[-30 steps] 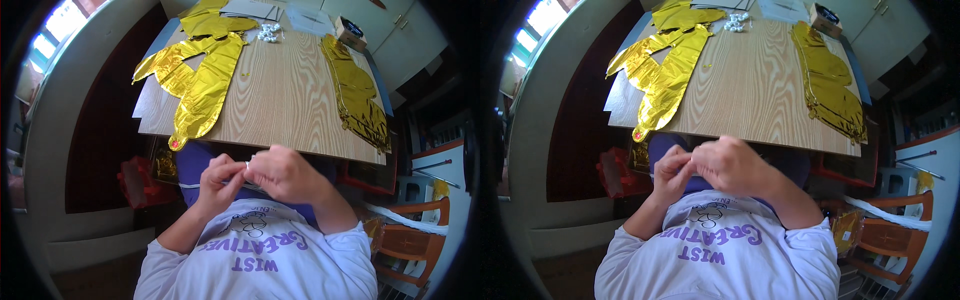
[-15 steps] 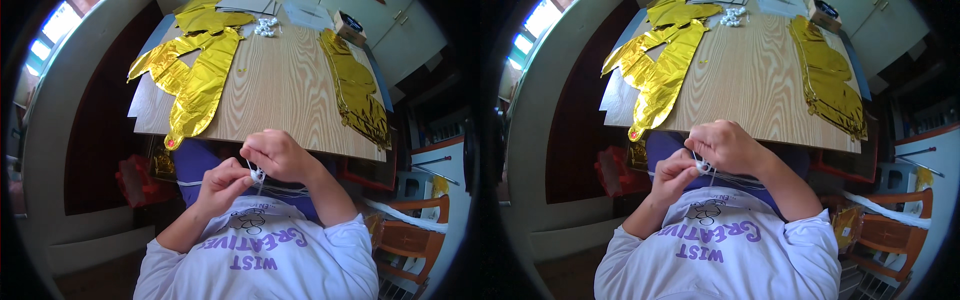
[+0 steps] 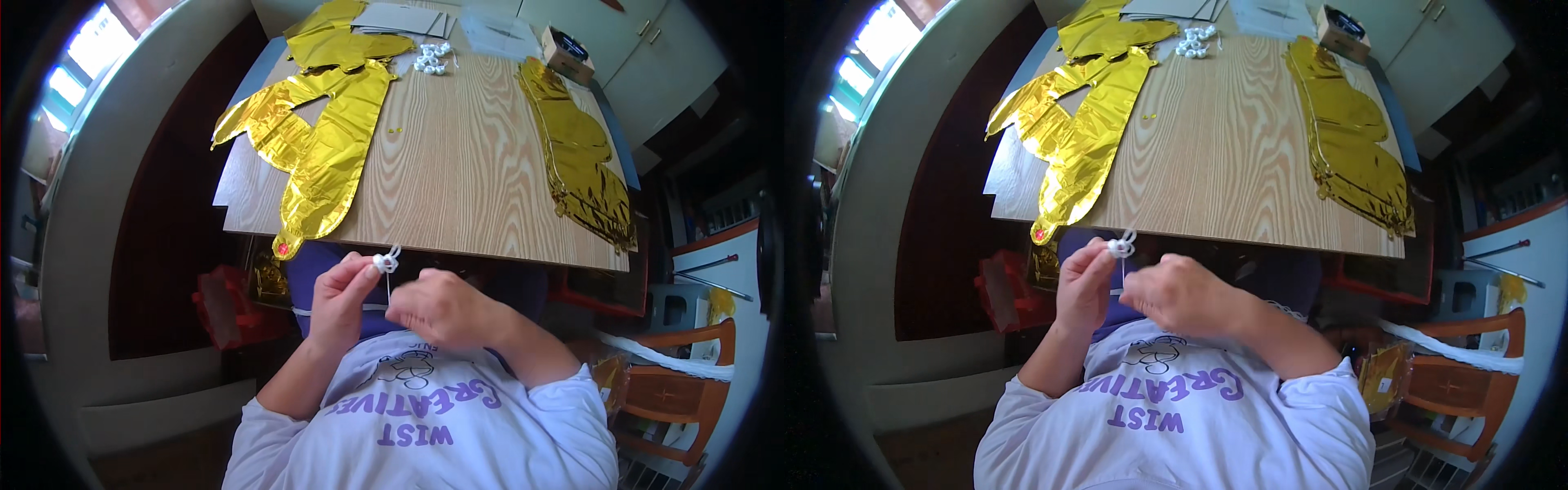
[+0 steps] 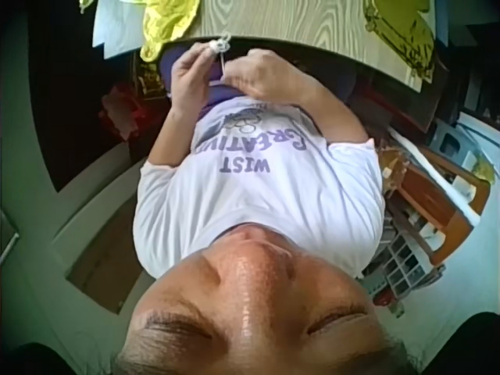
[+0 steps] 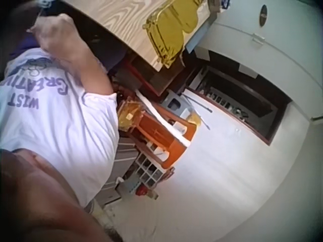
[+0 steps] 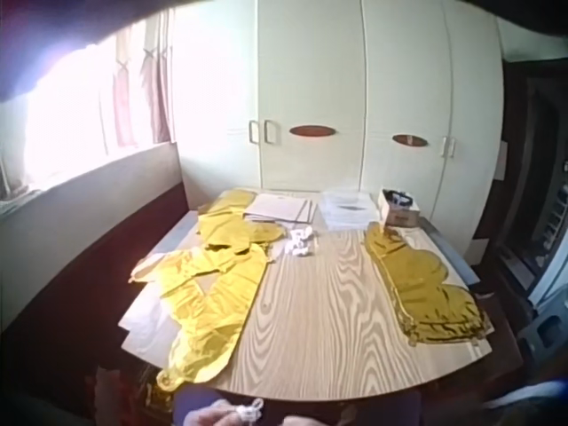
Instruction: Tying white strings onto gold foil balloons at an assembly table.
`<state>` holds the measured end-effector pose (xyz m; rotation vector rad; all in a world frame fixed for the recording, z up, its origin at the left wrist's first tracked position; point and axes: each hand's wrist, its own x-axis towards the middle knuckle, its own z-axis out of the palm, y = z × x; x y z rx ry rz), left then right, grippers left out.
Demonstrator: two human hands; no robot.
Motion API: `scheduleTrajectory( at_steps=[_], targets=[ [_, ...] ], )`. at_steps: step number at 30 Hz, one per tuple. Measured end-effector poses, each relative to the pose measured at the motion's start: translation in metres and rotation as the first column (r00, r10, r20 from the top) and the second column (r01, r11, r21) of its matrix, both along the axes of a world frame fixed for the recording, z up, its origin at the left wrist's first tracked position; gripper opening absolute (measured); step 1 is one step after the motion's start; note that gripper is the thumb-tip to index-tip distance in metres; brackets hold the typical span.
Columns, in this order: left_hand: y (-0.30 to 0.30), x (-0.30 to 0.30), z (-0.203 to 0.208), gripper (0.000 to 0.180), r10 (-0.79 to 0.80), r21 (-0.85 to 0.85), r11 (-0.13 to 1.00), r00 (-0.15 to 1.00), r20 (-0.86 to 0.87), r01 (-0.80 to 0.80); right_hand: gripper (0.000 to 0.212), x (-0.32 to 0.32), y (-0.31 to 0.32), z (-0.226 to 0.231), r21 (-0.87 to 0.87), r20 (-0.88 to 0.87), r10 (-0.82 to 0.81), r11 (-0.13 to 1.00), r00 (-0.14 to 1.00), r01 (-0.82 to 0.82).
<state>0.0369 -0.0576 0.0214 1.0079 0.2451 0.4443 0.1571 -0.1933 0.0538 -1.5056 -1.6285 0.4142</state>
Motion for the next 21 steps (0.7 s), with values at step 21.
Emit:
scheduleTrajectory(
  at_steps=[21],
  targets=[
    [-0.004, -0.012, 0.008, 0.017, -0.189, -0.29, 0.936, 0.98, 0.066, 0.2, 0.022, 0.024, 0.008, 0.008, -0.152, -0.362, -0.044, 0.988, 0.931, -0.013]
  ],
)
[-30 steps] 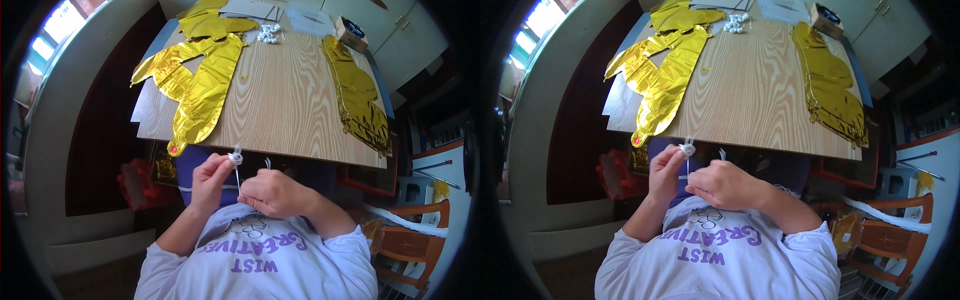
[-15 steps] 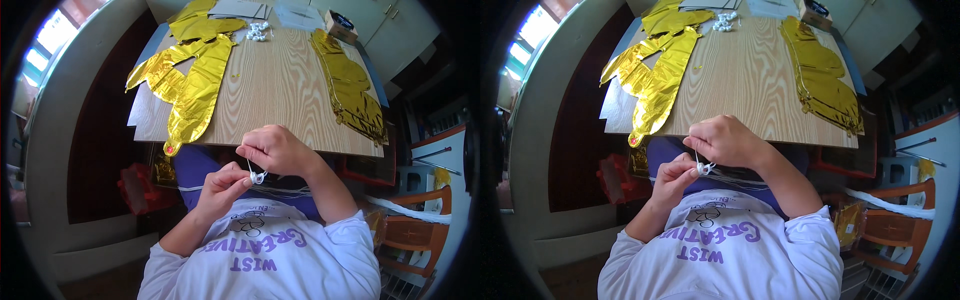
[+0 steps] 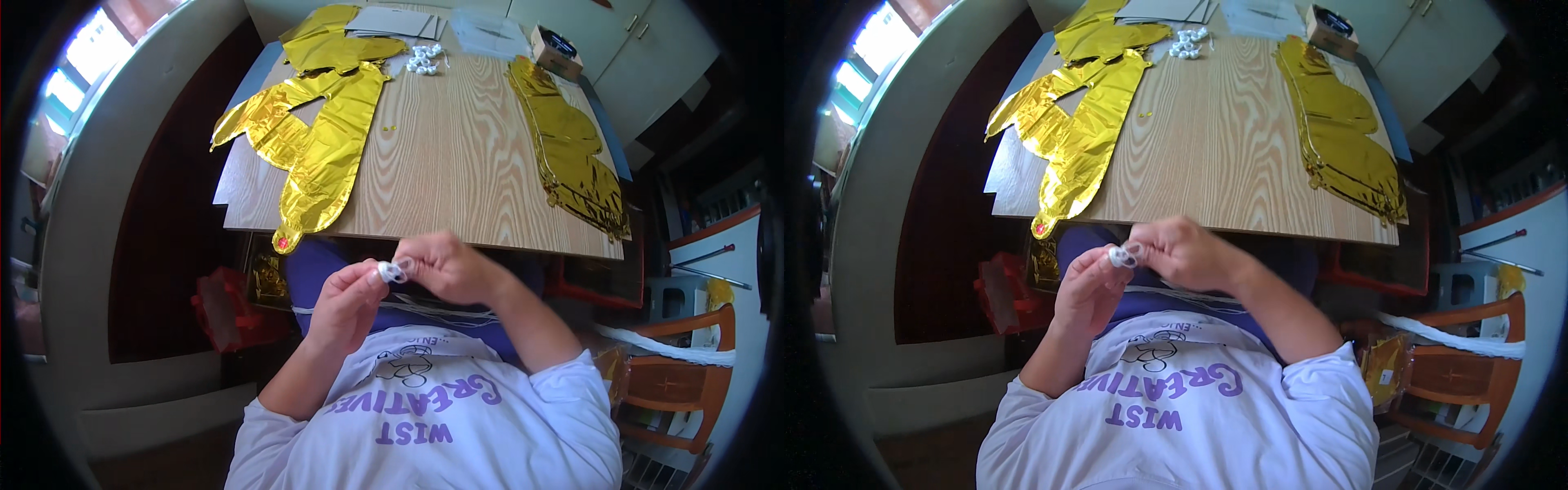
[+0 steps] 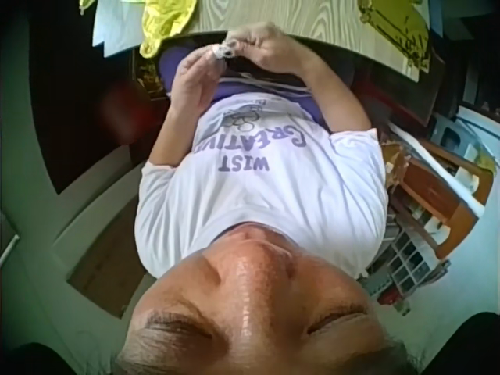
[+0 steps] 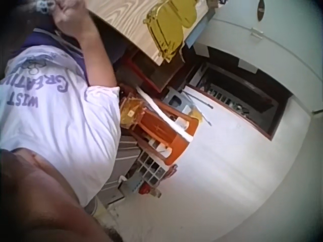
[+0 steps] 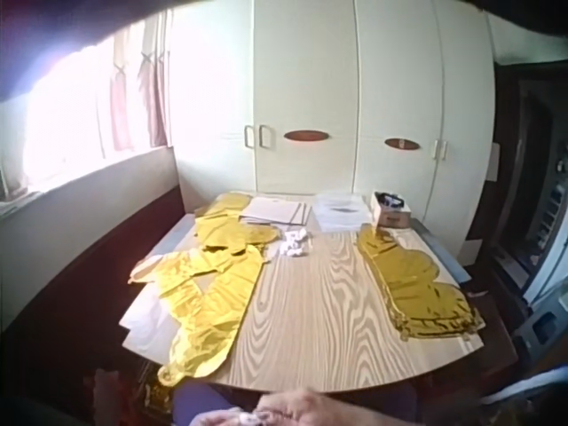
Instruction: Tying white strings onto gold foil balloons at an assembly table.
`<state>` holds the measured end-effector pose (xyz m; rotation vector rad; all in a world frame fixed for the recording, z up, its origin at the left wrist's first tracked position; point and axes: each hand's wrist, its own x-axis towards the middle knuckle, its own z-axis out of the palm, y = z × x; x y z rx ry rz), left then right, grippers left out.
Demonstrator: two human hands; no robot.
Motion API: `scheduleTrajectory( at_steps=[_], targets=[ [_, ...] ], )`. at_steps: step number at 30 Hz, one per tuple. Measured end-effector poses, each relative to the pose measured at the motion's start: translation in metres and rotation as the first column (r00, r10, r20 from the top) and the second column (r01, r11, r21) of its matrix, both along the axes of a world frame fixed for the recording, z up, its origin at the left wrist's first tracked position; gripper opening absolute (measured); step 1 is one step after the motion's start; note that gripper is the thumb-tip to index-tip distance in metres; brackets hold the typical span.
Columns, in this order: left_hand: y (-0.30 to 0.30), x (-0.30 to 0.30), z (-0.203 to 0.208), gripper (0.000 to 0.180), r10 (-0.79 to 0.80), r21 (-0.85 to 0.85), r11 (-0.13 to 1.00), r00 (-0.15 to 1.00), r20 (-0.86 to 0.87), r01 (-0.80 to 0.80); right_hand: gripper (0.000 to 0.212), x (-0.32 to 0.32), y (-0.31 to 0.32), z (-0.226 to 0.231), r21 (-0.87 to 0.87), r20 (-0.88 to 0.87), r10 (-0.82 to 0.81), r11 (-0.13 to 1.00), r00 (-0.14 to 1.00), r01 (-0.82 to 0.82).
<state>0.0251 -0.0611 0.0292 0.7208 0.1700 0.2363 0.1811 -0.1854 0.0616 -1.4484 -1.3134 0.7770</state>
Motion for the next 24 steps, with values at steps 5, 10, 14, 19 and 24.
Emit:
scheduleTrajectory(
  at_steps=[5, 10, 14, 19, 24],
  targets=[
    [-0.006, 0.008, -0.004, 0.018, 0.159, 0.113, 0.982, 0.984, -0.084, -0.149, 0.018, -0.028, 0.0, -0.018, 0.323, 0.409, -0.311, 0.929, 0.858, 0.183],
    [0.002, 0.0, -0.007, 0.019, 0.102, 0.582, 0.81, 0.995, -0.012, -0.076, 0.02, -0.014, -0.01, 0.01, 0.189, 0.685, -0.158, 0.981, 0.711, 0.036],
    [0.006, 0.003, 0.003, 0.019, 0.055, 0.638, 0.769, 0.998, -0.029, -0.024, 0.023, -0.007, -0.016, 0.02, 0.047, 0.682, -0.032, 0.999, 0.731, -0.001],
    [0.003, 0.01, -0.003, 0.015, -0.025, 0.365, 0.929, 0.992, -0.121, 0.068, 0.015, -0.017, -0.018, 0.011, 0.093, 0.759, -0.104, 0.994, 0.642, 0.05],
    [0.01, 0.013, -0.012, 0.009, -0.065, 0.274, 0.955, 0.984, -0.168, 0.11, 0.008, -0.027, -0.026, -0.002, 0.174, 0.735, -0.187, 0.981, 0.652, 0.085]
  ],
)
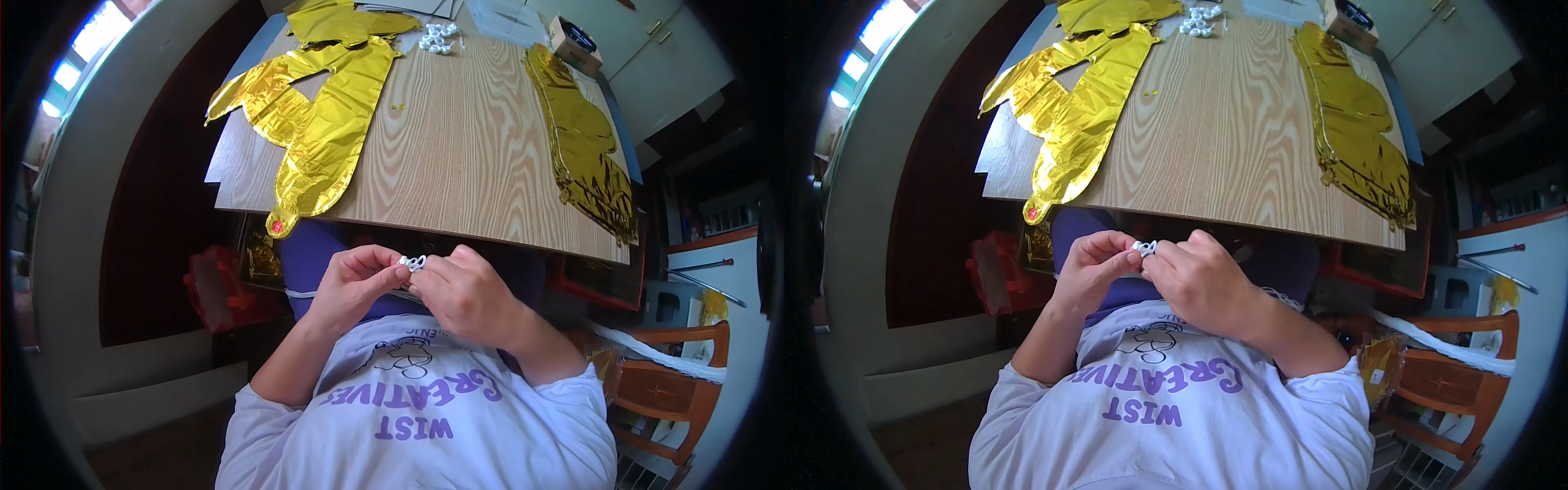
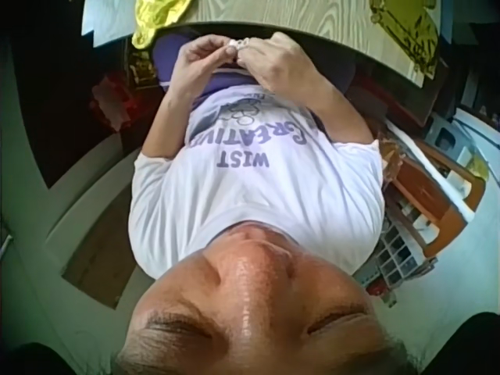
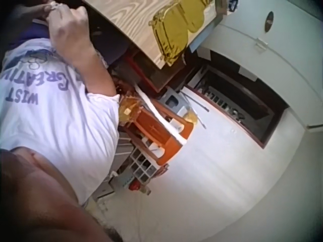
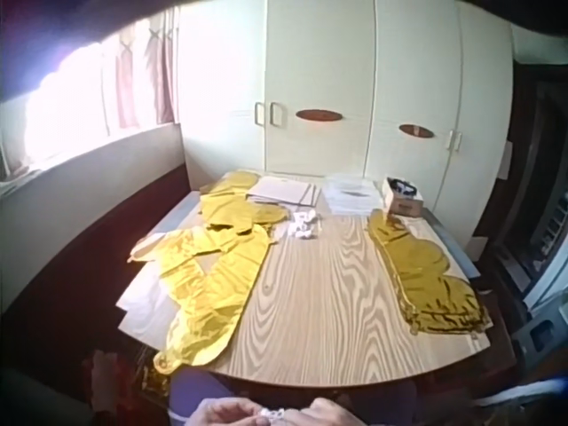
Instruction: Tying white strings onto gold foil balloons at an assembly table.
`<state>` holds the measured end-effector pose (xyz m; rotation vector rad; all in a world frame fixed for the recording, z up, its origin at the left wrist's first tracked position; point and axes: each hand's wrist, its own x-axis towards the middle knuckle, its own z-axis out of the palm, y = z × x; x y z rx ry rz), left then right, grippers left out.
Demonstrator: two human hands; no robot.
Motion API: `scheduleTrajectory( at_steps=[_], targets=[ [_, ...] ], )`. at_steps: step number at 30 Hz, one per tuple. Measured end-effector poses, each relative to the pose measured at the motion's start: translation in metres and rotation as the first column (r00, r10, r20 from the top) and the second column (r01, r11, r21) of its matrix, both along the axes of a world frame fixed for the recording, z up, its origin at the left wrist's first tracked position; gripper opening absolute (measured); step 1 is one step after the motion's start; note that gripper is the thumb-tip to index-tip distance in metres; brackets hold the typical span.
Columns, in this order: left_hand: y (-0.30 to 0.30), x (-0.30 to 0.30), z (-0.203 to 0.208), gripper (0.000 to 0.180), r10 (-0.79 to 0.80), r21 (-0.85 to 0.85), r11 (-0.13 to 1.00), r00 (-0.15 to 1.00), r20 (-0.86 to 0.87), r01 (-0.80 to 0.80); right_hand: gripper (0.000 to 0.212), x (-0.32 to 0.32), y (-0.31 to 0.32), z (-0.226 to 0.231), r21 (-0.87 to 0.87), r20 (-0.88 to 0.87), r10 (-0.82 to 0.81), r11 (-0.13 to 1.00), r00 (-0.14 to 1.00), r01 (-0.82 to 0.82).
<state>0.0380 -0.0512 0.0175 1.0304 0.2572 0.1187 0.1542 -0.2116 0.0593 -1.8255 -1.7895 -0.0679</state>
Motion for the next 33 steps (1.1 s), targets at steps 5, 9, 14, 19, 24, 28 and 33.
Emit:
scheduleTrajectory(
  at_steps=[5, 9, 14, 19, 24, 28, 33],
  targets=[
    [-0.002, 0.005, -0.007, 0.006, -0.003, -0.075, 0.997, 1.0, -0.025, 0.002, 0.009, -0.007, -0.006, -0.01, -0.047, 0.158, -0.05, 0.997, 0.986, 0.058],
    [-0.002, 0.009, -0.002, 0.005, -0.002, -0.369, 0.93, 1.0, -0.031, -0.01, 0.007, -0.005, -0.005, -0.011, -0.041, -0.037, -0.077, 0.996, 0.996, 0.076],
    [0.002, 0.009, -0.006, 0.003, -0.069, -0.515, 0.85, 0.992, 0.107, 0.114, 0.012, -0.011, -0.001, -0.018, -0.024, -0.833, -0.176, 0.959, 0.525, 0.283],
    [-0.002, 0.005, -0.001, 0.006, -0.048, -0.33, 0.941, 0.995, 0.083, 0.073, 0.022, -0.015, 0.004, -0.023, 0.034, -0.927, -0.067, 0.965, 0.369, 0.262],
    [0.006, 0.002, 0.0, 0.007, -0.119, -0.099, 0.987, 0.99, 0.076, 0.126, 0.021, -0.01, 0.004, -0.024, 0.047, -0.938, -0.012, 0.985, 0.346, 0.164],
    [0.0, 0.0, 0.003, 0.008, -0.036, 0.135, 0.99, 0.998, 0.06, 0.028, 0.02, -0.005, 0.002, -0.03, 0.04, -0.949, 0.001, 0.992, 0.315, 0.118],
    [-0.012, -0.006, 0.007, 0.009, 0.108, 0.432, 0.892, 0.991, 0.083, -0.133, 0.014, -0.012, 0.002, -0.024, 0.004, -0.998, -0.005, 0.991, 0.064, 0.131]
  ],
)
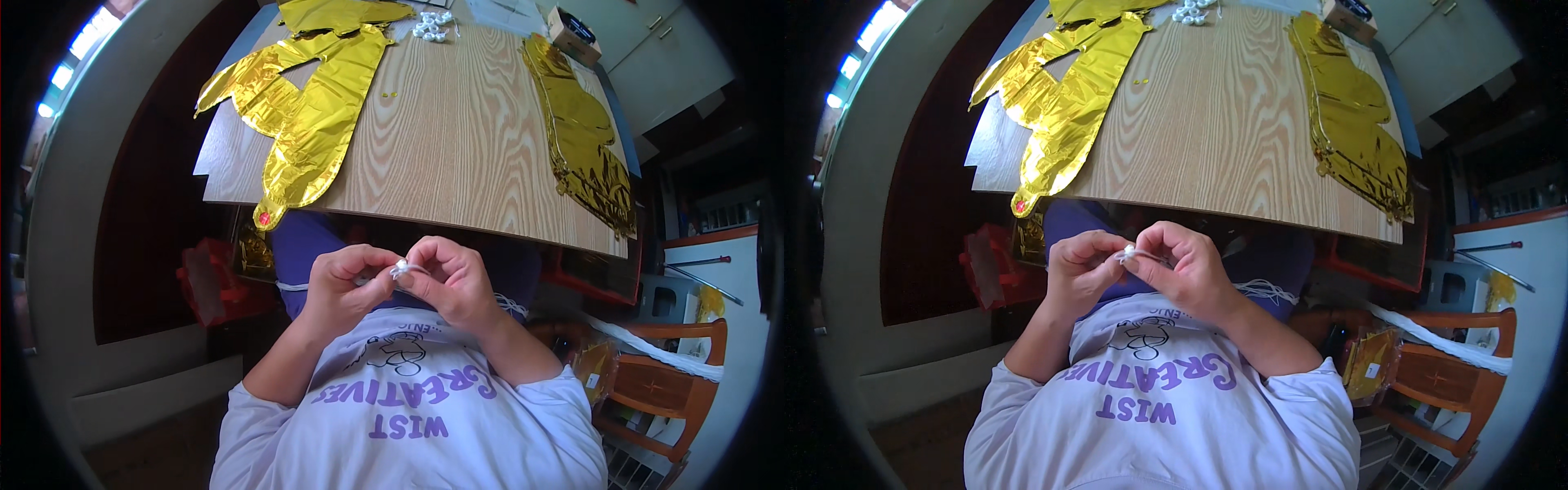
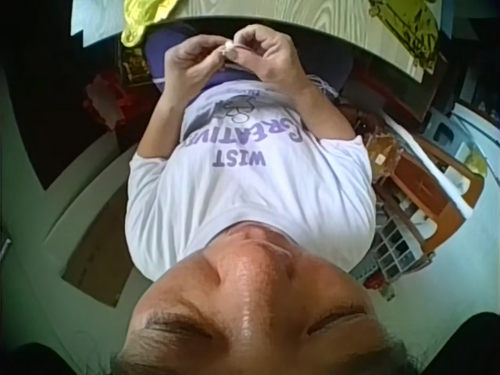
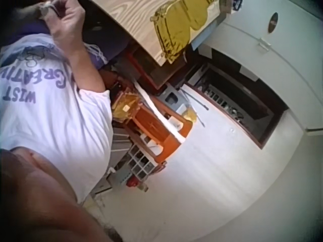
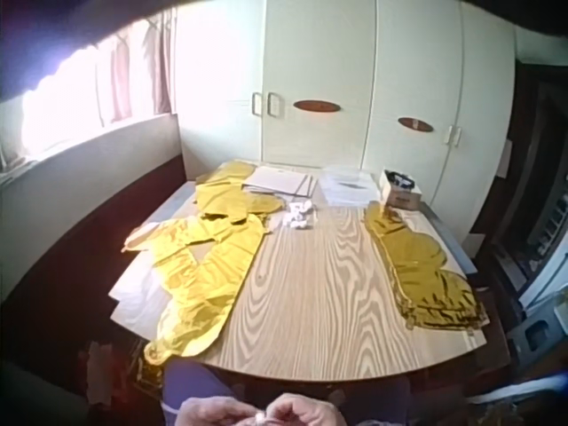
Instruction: Tying white strings onto gold foil balloons at an assembly table.
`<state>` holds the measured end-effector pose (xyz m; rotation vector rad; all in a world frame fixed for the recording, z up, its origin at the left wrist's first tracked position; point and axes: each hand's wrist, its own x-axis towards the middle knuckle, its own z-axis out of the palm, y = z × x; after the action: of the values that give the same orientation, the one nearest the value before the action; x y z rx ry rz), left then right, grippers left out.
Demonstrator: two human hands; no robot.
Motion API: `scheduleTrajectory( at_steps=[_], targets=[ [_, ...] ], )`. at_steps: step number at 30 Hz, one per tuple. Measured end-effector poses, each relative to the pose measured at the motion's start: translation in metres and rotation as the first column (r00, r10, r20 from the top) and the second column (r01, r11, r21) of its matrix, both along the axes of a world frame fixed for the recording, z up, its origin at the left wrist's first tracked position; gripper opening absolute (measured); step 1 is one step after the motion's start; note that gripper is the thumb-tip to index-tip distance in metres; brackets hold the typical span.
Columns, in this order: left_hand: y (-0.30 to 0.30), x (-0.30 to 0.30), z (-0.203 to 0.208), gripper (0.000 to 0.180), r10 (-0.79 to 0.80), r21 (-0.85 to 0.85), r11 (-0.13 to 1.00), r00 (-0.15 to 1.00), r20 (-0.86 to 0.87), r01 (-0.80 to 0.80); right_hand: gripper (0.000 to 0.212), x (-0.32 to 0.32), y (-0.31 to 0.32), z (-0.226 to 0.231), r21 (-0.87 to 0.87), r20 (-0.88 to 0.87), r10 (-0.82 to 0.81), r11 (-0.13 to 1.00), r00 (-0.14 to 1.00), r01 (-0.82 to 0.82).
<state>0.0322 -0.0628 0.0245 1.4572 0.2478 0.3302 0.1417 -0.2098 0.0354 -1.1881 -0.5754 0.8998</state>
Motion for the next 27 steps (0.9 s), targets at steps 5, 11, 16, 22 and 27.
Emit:
scheduleTrajectory(
  at_steps=[5, 11, 16, 22, 27],
  targets=[
    [0.0, 0.003, 0.005, 0.013, -0.017, -0.167, 0.986, 0.998, -0.059, 0.007, 0.019, 0.011, -0.01, -0.002, -0.101, -0.063, -0.011, 0.995, 0.998, 0.005],
    [0.007, 0.006, 0.002, 0.017, -0.153, -0.562, 0.813, 0.987, 0.05, 0.155, 0.016, 0.012, -0.01, -0.007, -0.105, 0.289, -0.06, 0.99, 0.955, 0.094],
    [-0.003, 0.011, -0.005, 0.012, 0.144, -0.011, 0.989, 0.986, -0.085, -0.145, 0.008, -0.005, 0.004, -0.012, 0.018, 0.957, -0.057, 0.991, 0.285, 0.136],
    [0.003, 0.014, 0.001, 0.014, 0.038, 0.689, 0.715, 0.991, 0.126, -0.114, 0.01, 0.013, 0.003, 0.024, -0.07, 0.992, 0.078, 0.994, -0.103, 0.081],
    [0.001, 0.013, 0.005, 0.013, -0.097, 0.673, 0.739, 0.982, 0.163, -0.039, 0.011, 0.049, 0.006, 0.033, -0.194, 0.975, 0.202, 0.977, 0.093, -0.094]
  ],
)
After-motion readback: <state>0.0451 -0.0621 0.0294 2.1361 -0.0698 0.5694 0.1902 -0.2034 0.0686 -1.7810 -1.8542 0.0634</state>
